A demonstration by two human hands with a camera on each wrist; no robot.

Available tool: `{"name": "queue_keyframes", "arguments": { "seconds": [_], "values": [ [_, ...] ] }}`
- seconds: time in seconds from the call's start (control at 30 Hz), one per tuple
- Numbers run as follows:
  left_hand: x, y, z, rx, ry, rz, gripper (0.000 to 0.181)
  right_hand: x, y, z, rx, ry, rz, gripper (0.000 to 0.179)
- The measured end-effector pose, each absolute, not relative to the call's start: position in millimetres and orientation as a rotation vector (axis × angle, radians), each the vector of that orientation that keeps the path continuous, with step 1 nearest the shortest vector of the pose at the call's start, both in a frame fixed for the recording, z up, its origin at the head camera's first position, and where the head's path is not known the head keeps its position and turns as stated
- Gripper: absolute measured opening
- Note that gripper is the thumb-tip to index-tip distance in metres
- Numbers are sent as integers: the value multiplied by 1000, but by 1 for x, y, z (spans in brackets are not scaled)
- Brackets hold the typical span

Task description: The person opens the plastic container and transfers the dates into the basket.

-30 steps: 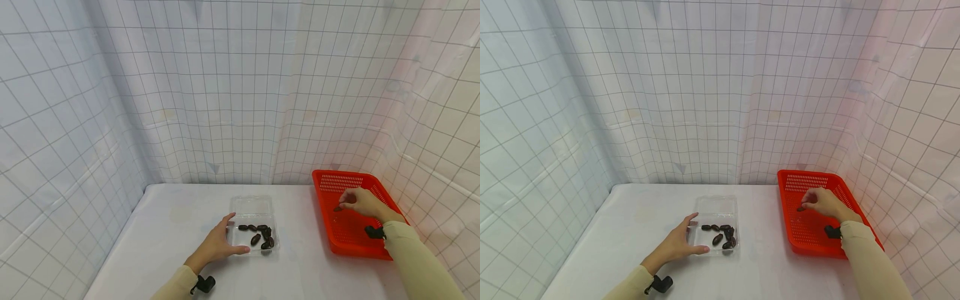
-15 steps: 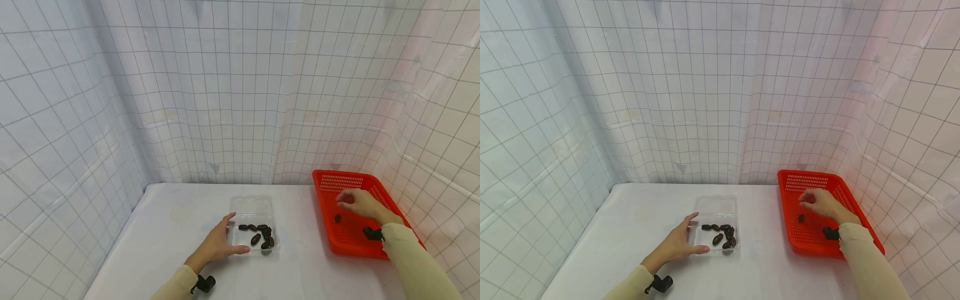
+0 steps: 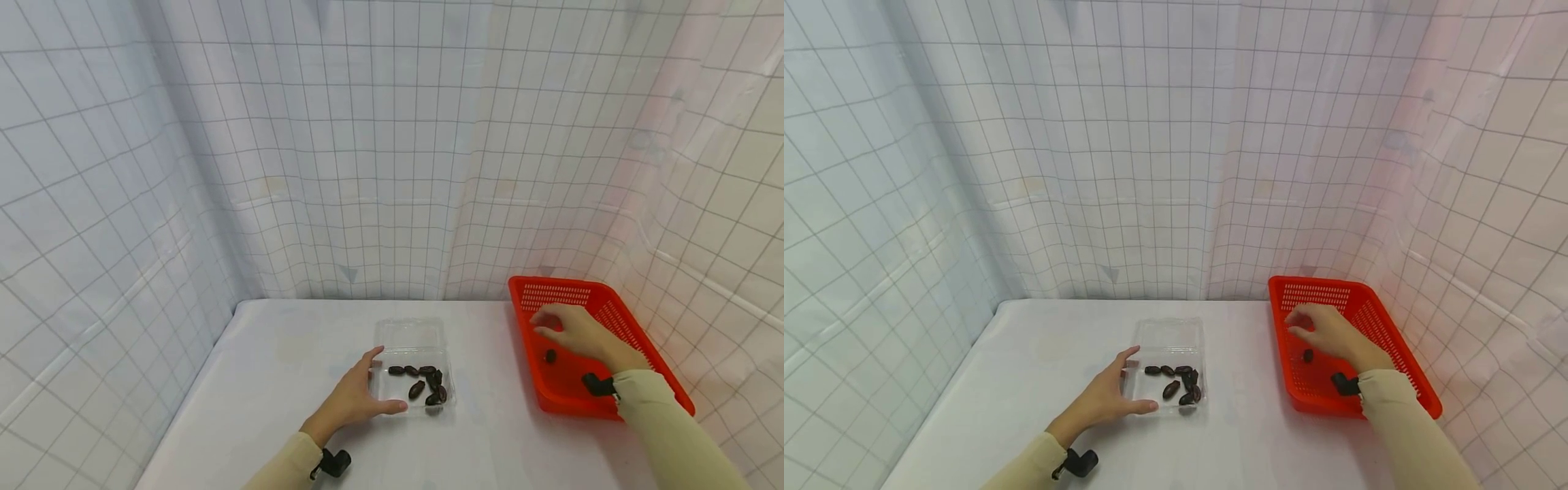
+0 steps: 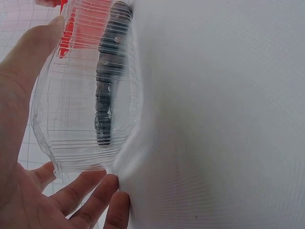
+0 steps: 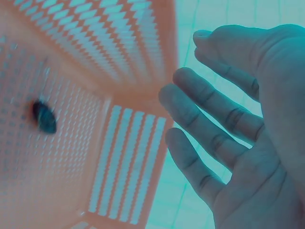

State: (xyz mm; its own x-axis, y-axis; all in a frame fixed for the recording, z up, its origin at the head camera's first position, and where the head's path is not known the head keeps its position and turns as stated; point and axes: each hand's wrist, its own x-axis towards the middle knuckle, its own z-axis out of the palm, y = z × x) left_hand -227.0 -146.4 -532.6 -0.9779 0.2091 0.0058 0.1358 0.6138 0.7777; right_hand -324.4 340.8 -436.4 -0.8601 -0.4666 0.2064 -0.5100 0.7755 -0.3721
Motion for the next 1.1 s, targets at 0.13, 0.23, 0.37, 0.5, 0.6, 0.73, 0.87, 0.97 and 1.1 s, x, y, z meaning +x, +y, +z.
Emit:
{"name": "queue_keyframes", "arguments": {
  "seconds": [0.13,0.23,0.37,0.5,0.6,0.73,0.87,0.97,1.1],
  "values": [
    [-225,-146,-534,278,2740,1316,129,-318,320,-431,839,-2852,637,17],
    [-224,-146,-533,274,2739,1316,129,-314,303,-429,867,-2874,635,20],
    [-224,-146,-530,279,2737,1316,128,-309,281,-427,945,-2875,657,22],
    [-224,-146,-530,283,2740,1313,129,-305,260,-427,1053,-2846,632,21],
    [-224,-146,-529,291,2744,1307,130,-303,245,-429,1111,-2836,535,22],
    [-224,-146,-529,301,2744,1302,130,-302,225,-433,1167,-2853,464,24],
    [-225,-146,-530,310,2745,1311,129,-301,207,-435,1257,-2864,461,23],
    [-225,-145,-530,309,2744,1325,129,-301,196,-438,1327,-2863,474,22],
    [-226,-145,-531,304,2750,1318,128,-301,183,-441,1359,-2871,481,21]
  ]
}}
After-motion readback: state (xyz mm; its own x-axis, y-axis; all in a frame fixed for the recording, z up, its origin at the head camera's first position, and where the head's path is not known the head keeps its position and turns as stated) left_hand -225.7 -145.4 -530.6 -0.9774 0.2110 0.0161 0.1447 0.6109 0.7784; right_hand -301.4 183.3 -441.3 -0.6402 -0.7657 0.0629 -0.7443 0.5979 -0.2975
